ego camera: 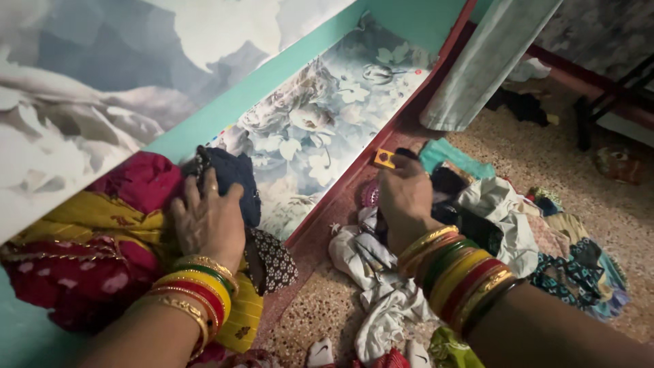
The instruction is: The person removes various items, including clothes and toiletries, from a wall-mounted shelf. They then apply a dark sheet to the shelf surface, hang a towel, and place bottles and a flower arrangement back onto the shelf.
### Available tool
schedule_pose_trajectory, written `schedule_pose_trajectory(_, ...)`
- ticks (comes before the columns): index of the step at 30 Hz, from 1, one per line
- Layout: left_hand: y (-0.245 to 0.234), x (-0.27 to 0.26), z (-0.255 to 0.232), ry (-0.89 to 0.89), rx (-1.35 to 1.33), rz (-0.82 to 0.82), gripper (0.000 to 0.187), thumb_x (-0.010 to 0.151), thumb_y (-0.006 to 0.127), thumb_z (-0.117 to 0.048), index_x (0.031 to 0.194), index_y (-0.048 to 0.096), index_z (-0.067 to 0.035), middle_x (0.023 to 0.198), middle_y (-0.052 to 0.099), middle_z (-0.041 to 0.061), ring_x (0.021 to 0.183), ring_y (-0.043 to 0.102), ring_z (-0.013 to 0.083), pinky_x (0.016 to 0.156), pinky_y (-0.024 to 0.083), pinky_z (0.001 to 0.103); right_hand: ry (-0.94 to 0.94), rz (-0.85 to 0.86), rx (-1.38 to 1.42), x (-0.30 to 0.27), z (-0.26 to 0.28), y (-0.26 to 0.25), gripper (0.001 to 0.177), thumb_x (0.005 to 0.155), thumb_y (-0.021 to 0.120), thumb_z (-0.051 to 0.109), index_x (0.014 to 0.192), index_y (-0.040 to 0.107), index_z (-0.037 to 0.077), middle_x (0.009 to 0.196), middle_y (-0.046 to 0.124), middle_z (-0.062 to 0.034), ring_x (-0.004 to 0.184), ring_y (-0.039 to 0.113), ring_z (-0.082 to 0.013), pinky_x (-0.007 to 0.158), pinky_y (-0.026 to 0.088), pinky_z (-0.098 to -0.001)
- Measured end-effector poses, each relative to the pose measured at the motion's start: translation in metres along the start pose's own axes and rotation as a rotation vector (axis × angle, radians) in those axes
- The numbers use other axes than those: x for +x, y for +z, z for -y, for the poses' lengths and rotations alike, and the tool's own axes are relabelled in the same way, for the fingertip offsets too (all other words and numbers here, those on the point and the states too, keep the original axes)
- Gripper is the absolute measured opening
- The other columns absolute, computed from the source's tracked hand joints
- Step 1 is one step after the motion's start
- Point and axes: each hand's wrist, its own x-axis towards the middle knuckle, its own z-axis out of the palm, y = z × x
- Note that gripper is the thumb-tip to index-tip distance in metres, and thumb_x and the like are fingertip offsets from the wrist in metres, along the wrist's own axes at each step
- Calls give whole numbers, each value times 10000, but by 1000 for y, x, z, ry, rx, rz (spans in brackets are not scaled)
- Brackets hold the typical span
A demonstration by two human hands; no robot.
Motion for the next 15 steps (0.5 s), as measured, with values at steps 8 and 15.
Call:
schedule_pose_trajectory(8,-21,26,6,-192,-654,-41,246,965,642,-152,1191,552,-115,1137,708,170,1060,671,413,865,509,523,253,393,116,-62,29,12,524,902,670,214,1398,582,68,1252,671,-114,944,658,-228,754,574,-393)
schedule_pose_trajectory(15,-36,25,-44,135,-982,172,234,916,680,-183,1150,668,-171,1137,769,64,1018,747,250,877,568,398,377,614,442,-92,58,36,349,985,594,260,1306,598,124,1196,680,-137,1021,691,-266,874,596,-419)
